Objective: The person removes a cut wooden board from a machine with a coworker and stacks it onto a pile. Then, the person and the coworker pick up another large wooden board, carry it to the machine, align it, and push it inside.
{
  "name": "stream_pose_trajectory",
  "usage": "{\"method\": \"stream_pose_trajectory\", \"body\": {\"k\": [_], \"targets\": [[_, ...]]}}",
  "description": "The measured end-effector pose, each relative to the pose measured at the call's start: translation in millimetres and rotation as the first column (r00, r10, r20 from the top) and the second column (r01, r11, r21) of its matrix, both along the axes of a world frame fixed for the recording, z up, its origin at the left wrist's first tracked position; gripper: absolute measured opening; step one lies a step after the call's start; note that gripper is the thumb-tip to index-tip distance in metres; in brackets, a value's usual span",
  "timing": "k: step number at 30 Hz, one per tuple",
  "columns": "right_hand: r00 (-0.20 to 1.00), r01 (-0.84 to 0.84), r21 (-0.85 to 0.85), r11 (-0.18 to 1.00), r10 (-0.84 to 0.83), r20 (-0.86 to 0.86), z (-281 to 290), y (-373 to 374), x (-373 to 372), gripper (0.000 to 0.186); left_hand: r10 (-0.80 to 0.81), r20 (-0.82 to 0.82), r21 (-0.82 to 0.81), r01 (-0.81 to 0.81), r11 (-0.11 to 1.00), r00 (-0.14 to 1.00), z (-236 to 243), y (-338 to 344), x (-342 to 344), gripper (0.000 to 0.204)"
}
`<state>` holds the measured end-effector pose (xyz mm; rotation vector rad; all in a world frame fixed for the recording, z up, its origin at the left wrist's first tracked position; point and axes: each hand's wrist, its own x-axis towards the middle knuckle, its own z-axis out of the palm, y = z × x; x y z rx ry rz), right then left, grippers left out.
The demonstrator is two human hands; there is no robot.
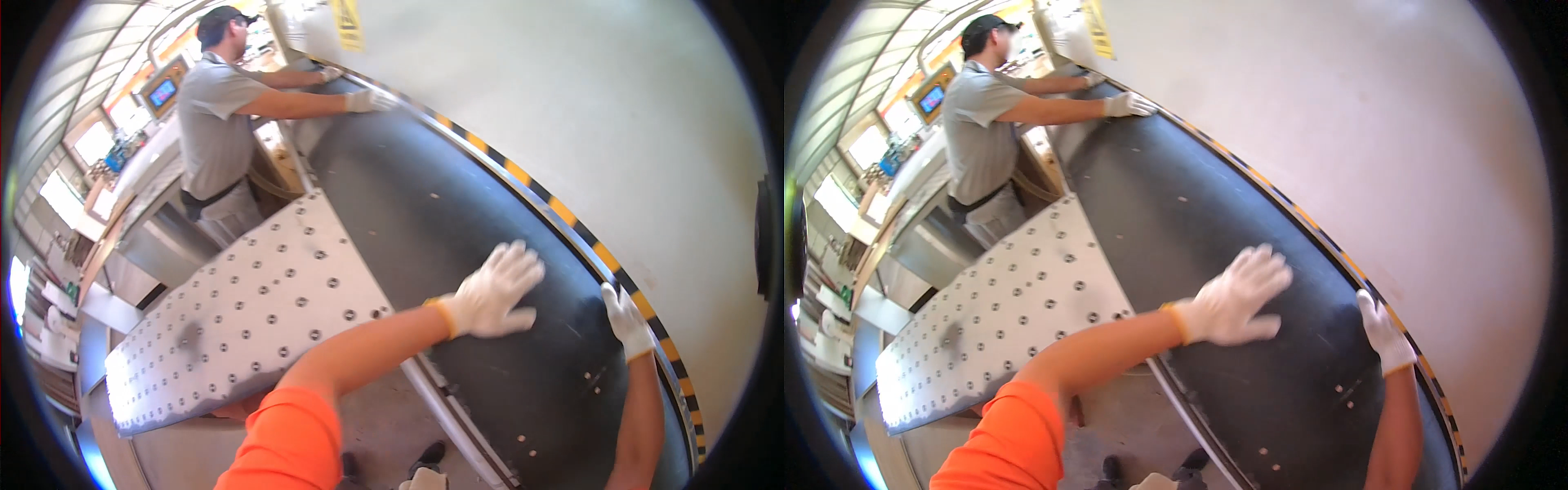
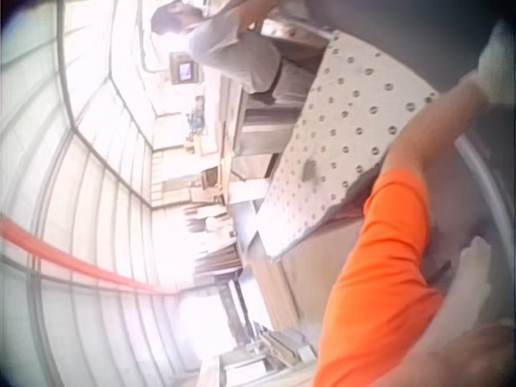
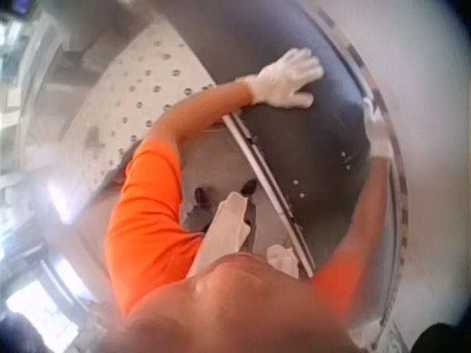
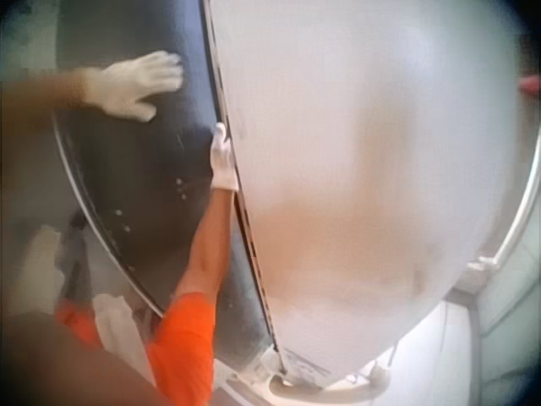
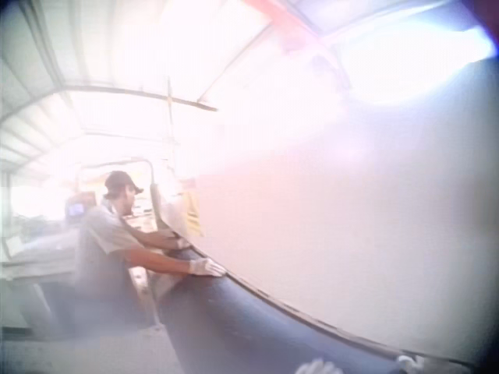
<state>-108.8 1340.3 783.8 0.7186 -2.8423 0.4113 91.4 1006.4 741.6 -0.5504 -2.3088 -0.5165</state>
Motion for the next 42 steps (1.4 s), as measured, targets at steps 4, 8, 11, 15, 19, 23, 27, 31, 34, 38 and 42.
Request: {"method": "stream_pose_trajectory", "body": {"k": [4,8,11,15,19,23,27,31,34,38,42], "targets": [[0.997,-0.031,0.079,0.996,0.025,0.073,9.3,-153.5,-9.1,0.106,0.194,0.214,-0.086,-0.179,0.98,0.957,1.9,-72.5,189.0,0.081],[0.972,0.067,0.0,0.998,-0.065,0.225,24.9,-218.6,-30.0,0.109,0.427,0.396,-0.113,-0.418,0.901,0.813,-20.6,-121.5,333.1,0.075],[0.935,0.158,-0.039,0.987,-0.136,0.326,13.7,-230.0,-53.2,0.107,0.506,0.464,-0.129,-0.51,0.851,0.727,-42.2,-141.0,383.8,0.073],[0.934,0.143,-0.018,0.99,-0.129,0.334,35.9,-257.2,-18.2,0.115,0.597,0.507,-0.141,-0.623,0.769,0.622,-45.6,-152.0,379.8,0.069],[0.964,0.114,-0.015,0.993,-0.107,0.245,40.5,-236.2,-35.7,0.107,0.583,0.464,-0.07,-0.629,0.774,0.666,-54.2,-155.6,369.2,0.061],[1.0,-0.002,-0.04,0.999,0.002,0.003,-17.4,-206.5,-98.3,0.104,0.573,0.441,-0.049,-0.619,0.784,0.691,-76.1,-158.9,377.9,0.073],[0.954,0.08,-0.125,0.989,-0.039,0.298,11.2,-238.1,-64.8,0.097,0.573,0.481,-0.026,-0.643,0.765,0.663,-58.9,-145.1,399.3,0.081],[0.961,0.271,0.047,0.961,-0.274,0.044,-3.3,-201.3,-86.5,0.103,0.531,0.455,-0.004,-0.595,0.804,0.714,-58.4,-160.1,382.8,0.075],[0.941,0.292,0.081,0.953,-0.301,0.155,20.9,-277.6,-15.2,0.078,0.586,0.444,-0.038,-0.639,0.768,0.678,-49.1,-151.9,396.8,0.076],[0.833,-0.11,-0.073,0.991,0.052,-0.551,0.6,-309.6,76.1,0.055,0.59,0.421,-0.035,-0.638,0.769,0.688,-48.6,-146.7,405.0,0.077],[0.82,-0.552,0.136,0.823,0.565,-0.09,2.7,-384.0,236.0,0.071,0.638,0.348,0.044,-0.692,0.72,0.686,-71.2,-126.4,440.6,0.079]]}}
